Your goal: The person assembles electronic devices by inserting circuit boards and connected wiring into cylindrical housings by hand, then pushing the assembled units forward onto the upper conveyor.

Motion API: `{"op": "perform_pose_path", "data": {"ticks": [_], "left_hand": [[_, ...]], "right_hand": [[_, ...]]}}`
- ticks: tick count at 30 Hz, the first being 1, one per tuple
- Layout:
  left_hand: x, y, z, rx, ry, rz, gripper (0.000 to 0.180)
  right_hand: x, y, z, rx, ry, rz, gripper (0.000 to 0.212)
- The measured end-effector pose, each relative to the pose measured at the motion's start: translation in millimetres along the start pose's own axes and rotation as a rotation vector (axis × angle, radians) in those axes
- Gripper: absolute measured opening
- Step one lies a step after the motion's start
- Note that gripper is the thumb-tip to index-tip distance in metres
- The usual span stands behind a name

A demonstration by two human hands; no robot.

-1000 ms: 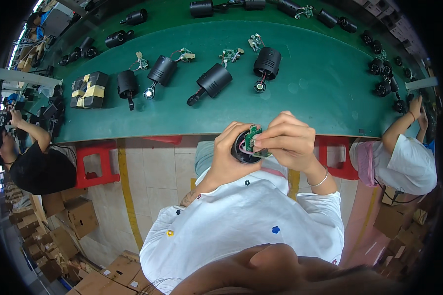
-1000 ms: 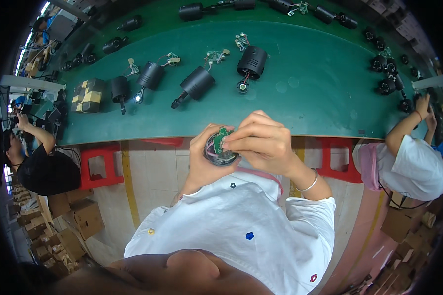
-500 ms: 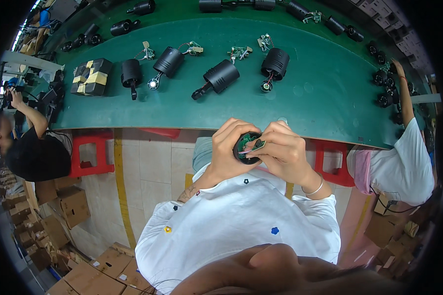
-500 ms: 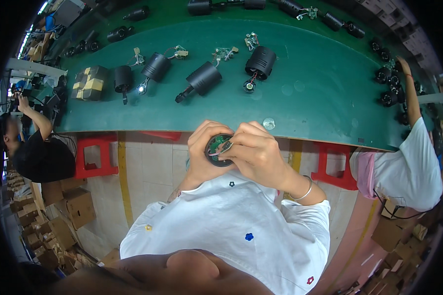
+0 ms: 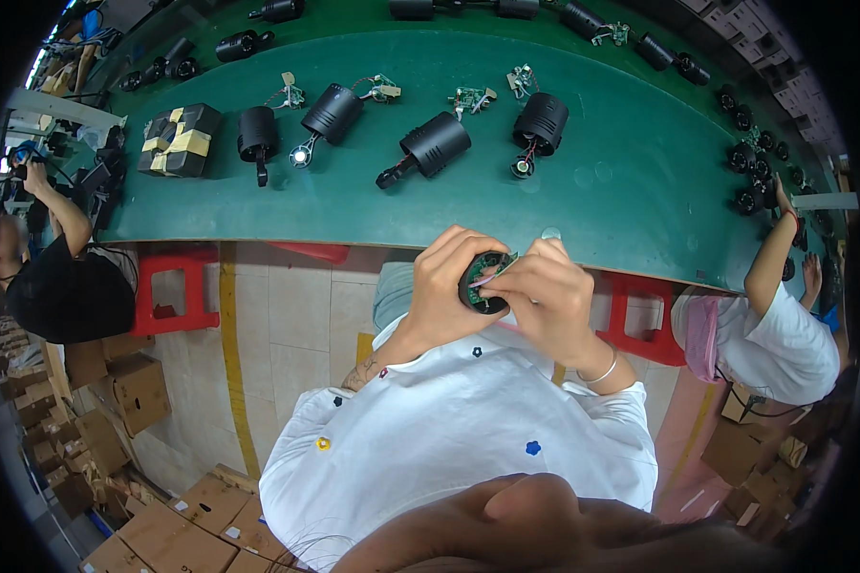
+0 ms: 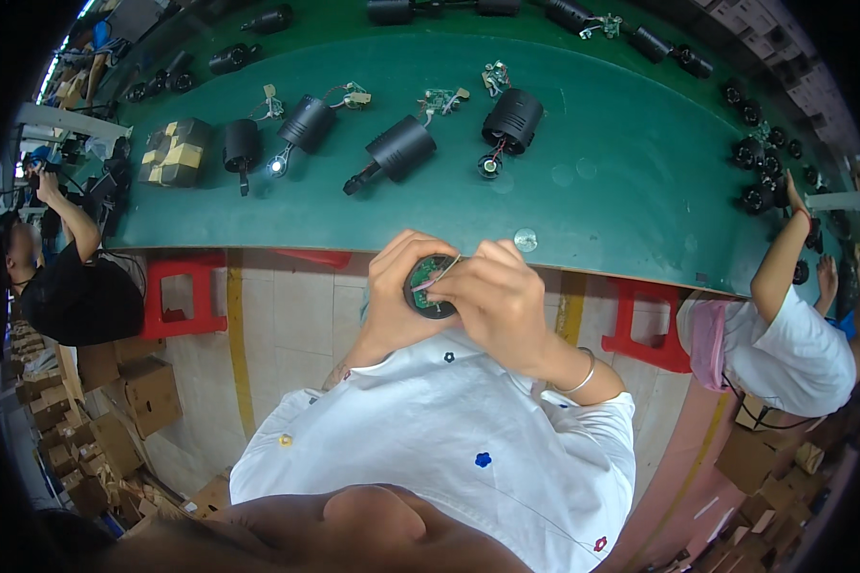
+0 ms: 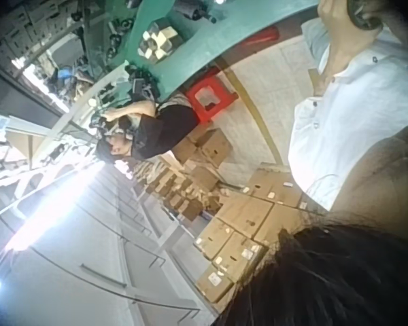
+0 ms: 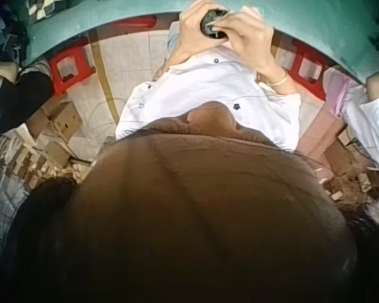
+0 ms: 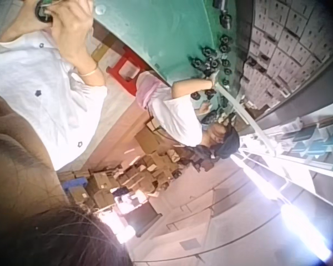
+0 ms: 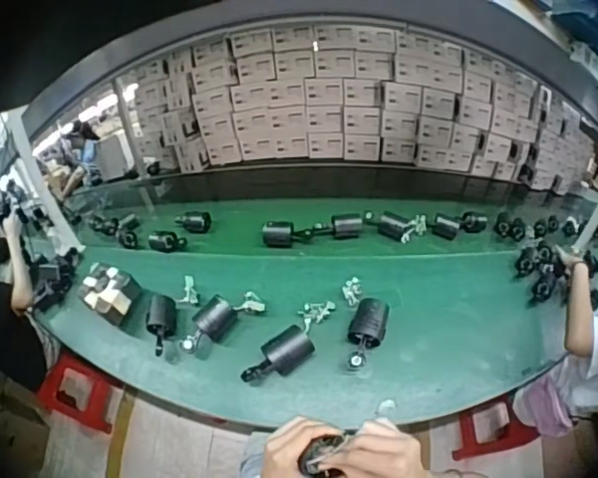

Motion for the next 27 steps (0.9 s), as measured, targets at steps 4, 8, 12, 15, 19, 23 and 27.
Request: {"op": "perform_pose_path", "data": {"ticks": [4, 8, 12, 15, 19, 23, 27], "left_hand": [[-2, 0, 1, 0.020, 0.002, 0.004, 0.042], [0, 4, 0, -0.017, 0.086, -0.021, 0.042], [-2, 1, 1, -0.034, 0.053, -0.026, 0.040], [-1, 3, -3, 0.042, 0.061, -0.024, 0.049], [-2, 2, -4, 0.093, 0.014, -0.083, 0.064], [-12, 8, -6, 0.014, -0.153, -0.247, 0.085], [-11, 8, -5, 0.046, -0.116, -0.179, 0.104]], "right_hand": [[-2, 7, -3, -0.072, -0.055, -0.128, 0.017], [2, -8, -1, 0.048, 0.041, 0.092, 0.016], [3, 10, -6, -0.105, -0.025, -0.183, 0.017], [3, 8, -11, -0.109, -0.062, -0.177, 0.019], [-5, 6, -5, -0.014, -0.141, -0.100, 0.023], [-16, -13, 5, 0.279, -0.264, 0.132, 0.030], [6, -26, 4, 0.266, -0.019, 0.235, 0.039]]}}
Point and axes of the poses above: each hand's wrist, its own z-axis towards the middle knuckle, its own x-axis out of the palm, y = z × x, the point moved 9 cm from there along z, towards the middle knuckle, and after that the axes turned 3 degrees about y, right-handed, at the moved point
